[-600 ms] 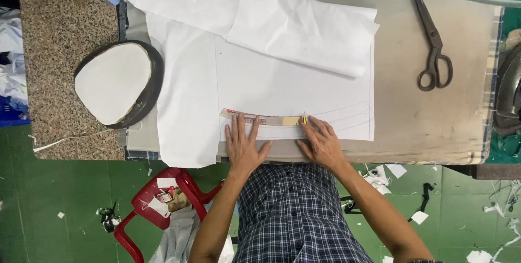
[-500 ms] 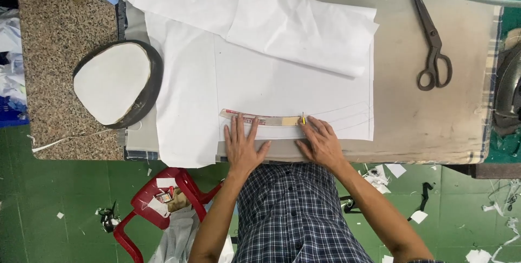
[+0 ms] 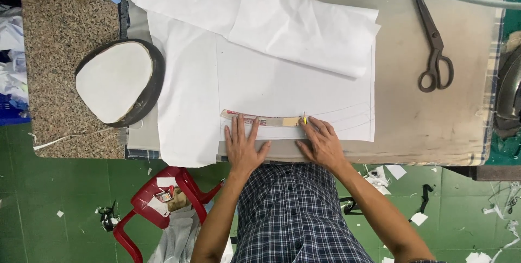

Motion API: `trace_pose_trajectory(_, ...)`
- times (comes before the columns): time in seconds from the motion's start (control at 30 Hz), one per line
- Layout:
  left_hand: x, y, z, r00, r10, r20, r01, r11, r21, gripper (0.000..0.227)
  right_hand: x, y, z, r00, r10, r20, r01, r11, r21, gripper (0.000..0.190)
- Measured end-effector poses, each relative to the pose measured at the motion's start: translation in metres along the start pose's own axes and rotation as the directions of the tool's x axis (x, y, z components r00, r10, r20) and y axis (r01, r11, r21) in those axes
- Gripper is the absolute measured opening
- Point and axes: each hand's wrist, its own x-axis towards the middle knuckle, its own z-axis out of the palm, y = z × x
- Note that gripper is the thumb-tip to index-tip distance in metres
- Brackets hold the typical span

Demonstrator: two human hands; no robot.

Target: The person uses a ruler and a pencil to draw curved lines on a large sheet of white paper placed on a work table. They repeatedly reposition the ruler and trace along its edge to create a series of parallel curves.

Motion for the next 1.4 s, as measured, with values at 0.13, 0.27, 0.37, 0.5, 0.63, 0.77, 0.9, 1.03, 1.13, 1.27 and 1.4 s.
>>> trace_pose_trajectory(0.13,-0.001,0.000,-0.001,1.000,-0.004,0.009,0.004,1.000,-0.006,0.074,0.001,0.000,-0.002,1.000,0.001,-0.002,-0.001,1.000,-0.003,0.060)
trace_pose_trajectory(0.27,-0.001,0.001,-0.002,0.999,-0.011,0.034,0.011,1.000,-0.003,0.073,-0.001,0.000,-0.002,0.999,0.033,0.042,-0.033,0.999,0.014,0.059)
trace_pose_trajectory(0.37,0.000,0.001,-0.002,0.999,-0.014,0.035,0.014,1.000,-0.002,0.073,-0.001,0.000,-0.002,0.998,0.039,0.047,-0.040,0.999,0.016,0.059)
trace_pose_trajectory(0.5,0.002,0.003,-0.006,1.000,-0.020,0.015,0.020,1.000,-0.007,0.071,0.002,-0.002,-0.009,0.997,0.048,0.052,-0.050,0.998,0.026,0.058)
trace_pose_trajectory(0.63,0.004,0.003,-0.007,1.000,-0.023,0.011,0.023,1.000,-0.007,0.072,-0.001,0.001,-0.002,0.999,0.028,0.032,-0.029,1.000,0.009,0.058)
trace_pose_trajectory(0.77,0.003,0.001,-0.002,1.000,-0.020,-0.013,0.020,1.000,-0.020,0.071,-0.002,0.001,0.001,1.000,0.023,-0.005,-0.023,1.000,-0.014,0.058)
trace_pose_trajectory(0.9,0.006,0.001,-0.008,1.000,-0.012,-0.012,0.012,1.000,-0.029,0.071,-0.003,0.003,0.004,0.999,0.014,-0.032,-0.015,1.000,-0.027,0.058)
trace_pose_trajectory(1.03,0.005,0.001,-0.009,1.000,-0.021,0.006,0.022,0.998,-0.051,0.071,-0.001,0.002,0.001,0.998,0.001,-0.058,-0.002,1.000,-0.026,0.058)
trace_pose_trajectory(1.13,0.006,0.001,-0.010,1.000,-0.024,0.013,0.024,0.999,-0.043,0.071,0.000,0.001,-0.001,0.999,0.001,-0.054,-0.002,1.000,-0.020,0.058)
trace_pose_trajectory(1.27,0.005,0.001,-0.007,1.000,-0.022,-0.006,0.022,0.999,-0.043,0.074,0.001,0.000,-0.002,0.999,0.005,-0.046,-0.006,1.000,-0.025,0.058)
trace_pose_trajectory(1.4,0.002,0.001,-0.006,0.999,-0.040,0.002,0.040,0.997,-0.062,0.077,0.002,-0.003,-0.007,0.999,0.016,-0.040,-0.016,1.000,-0.016,0.058)
